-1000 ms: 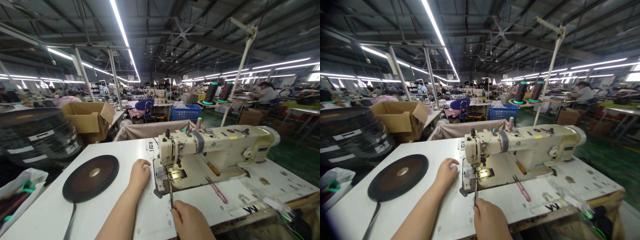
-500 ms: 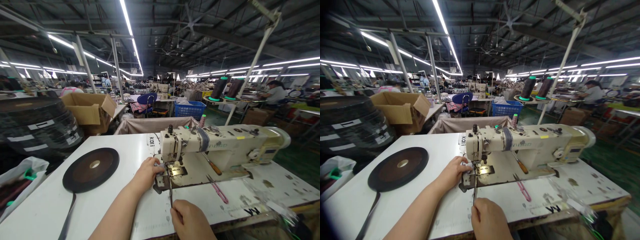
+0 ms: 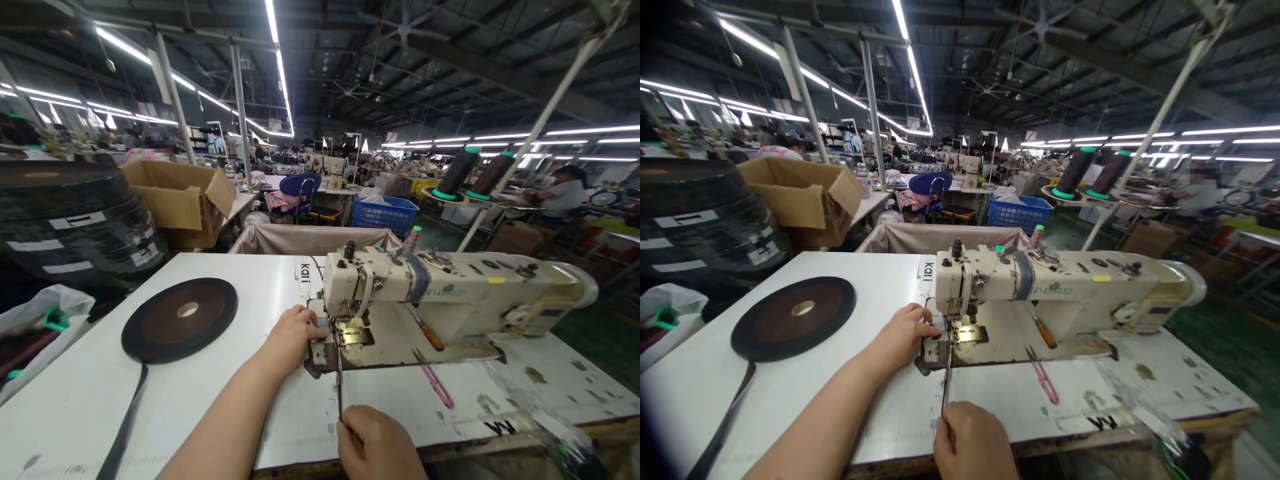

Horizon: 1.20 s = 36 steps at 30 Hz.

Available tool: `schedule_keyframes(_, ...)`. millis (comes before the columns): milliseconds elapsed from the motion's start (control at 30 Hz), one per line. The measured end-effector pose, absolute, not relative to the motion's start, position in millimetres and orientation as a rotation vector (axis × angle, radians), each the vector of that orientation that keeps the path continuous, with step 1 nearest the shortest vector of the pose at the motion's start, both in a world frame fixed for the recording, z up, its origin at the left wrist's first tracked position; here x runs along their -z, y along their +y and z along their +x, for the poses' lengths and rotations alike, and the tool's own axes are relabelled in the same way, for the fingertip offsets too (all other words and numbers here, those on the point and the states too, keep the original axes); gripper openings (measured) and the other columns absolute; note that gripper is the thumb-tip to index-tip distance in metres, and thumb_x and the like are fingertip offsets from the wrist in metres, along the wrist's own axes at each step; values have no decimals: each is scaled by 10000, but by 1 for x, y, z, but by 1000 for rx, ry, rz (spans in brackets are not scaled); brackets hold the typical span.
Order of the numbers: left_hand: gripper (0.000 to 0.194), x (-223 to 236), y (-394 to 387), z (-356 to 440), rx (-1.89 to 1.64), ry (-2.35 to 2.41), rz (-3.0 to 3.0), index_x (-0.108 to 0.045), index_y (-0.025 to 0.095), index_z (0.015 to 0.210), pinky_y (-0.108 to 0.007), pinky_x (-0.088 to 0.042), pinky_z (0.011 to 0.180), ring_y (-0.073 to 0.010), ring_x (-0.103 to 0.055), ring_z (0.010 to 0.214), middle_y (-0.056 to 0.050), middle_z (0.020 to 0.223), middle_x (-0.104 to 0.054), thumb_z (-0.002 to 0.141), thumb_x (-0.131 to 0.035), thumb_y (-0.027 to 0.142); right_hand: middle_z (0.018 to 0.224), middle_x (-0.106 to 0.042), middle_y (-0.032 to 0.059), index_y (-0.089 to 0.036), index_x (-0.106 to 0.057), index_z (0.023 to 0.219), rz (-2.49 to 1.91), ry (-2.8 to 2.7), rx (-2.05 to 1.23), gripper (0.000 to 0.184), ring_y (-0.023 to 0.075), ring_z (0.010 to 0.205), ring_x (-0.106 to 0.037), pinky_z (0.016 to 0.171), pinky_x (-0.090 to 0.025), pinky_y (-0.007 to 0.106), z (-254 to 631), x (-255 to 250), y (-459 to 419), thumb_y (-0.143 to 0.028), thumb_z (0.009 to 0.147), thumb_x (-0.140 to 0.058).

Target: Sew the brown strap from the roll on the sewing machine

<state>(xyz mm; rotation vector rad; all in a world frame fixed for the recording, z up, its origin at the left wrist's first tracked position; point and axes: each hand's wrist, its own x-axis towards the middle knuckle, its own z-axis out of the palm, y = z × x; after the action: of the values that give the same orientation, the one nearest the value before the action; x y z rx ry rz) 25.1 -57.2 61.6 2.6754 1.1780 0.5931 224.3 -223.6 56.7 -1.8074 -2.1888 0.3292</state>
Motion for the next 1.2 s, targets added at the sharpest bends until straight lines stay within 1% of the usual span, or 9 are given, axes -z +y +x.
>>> schedule_keyframes(200,507,-59,-56,24,-569,1197,2660,-792,434,1158,-425,-461,948,-280,-553,1081,-45,1155,-691,894,-593,50,651,-579,-21,-220,-423,672,-1808,-2217,-340,300,143,618,-521,600,-272,293,222,-60,-223,-209,953,-530)
schedule_keyframes(333,520,-58,-56,24,-564,1210,2652,-785,442,1172,-423,-459,941,-281,-550,1085,-48,1155,-693,898,-577,53,661,-584,-22,-219,-413,670,-1807,-2226,-353,302,141,636,-531,609,-275,292,221,-62,-223,-205,952,-523)
schedule_keyframes(500,492,-57,-55,24,-567,1211,2646,-787,437,1174,-414,-462,934,-275,-554,1058,-56,1140,-693,898,-600,75,656,-576,-22,-215,-391,659,-1841,-2175,-427,324,133,625,-518,605,-278,284,221,-61,-222,-226,950,-533)
schedule_keyframes(600,467,-57,-55,24,-579,1206,2643,-793,438,1157,-415,-461,933,-278,-559,1048,-57,1130,-692,904,-611,90,642,-565,-29,-213,-385,654,-1858,-2153,-411,328,133,616,-504,601,-267,283,220,-62,-221,-210,937,-552)
schedule_keyframes(867,420,-58,-58,25,-618,1217,2635,-801,395,1138,-400,-455,959,-270,-575,1064,-63,1134,-675,892,-645,91,648,-560,-33,-215,-425,667,-1893,-2137,-394,276,129,611,-502,603,-266,281,218,-66,-222,-179,915,-542)
schedule_keyframes(1067,421,-61,-61,25,-619,1276,2636,-791,335,1129,-414,-454,949,-287,-576,1096,-82,1173,-661,870,-625,47,627,-543,-36,-217,-442,659,-1967,-2117,-302,256,129,571,-486,581,-235,293,219,-55,-217,-160,878,-562)
schedule_keyframes(1200,374,-62,-63,26,-632,1352,2611,-772,265,1126,-423,-455,967,-288,-578,1113,-108,1182,-647,883,-592,43,613,-529,-32,-218,-442,647,-1963,-2116,-227,279,135,565,-478,577,-223,298,218,-52,-213,-173,895,-562)
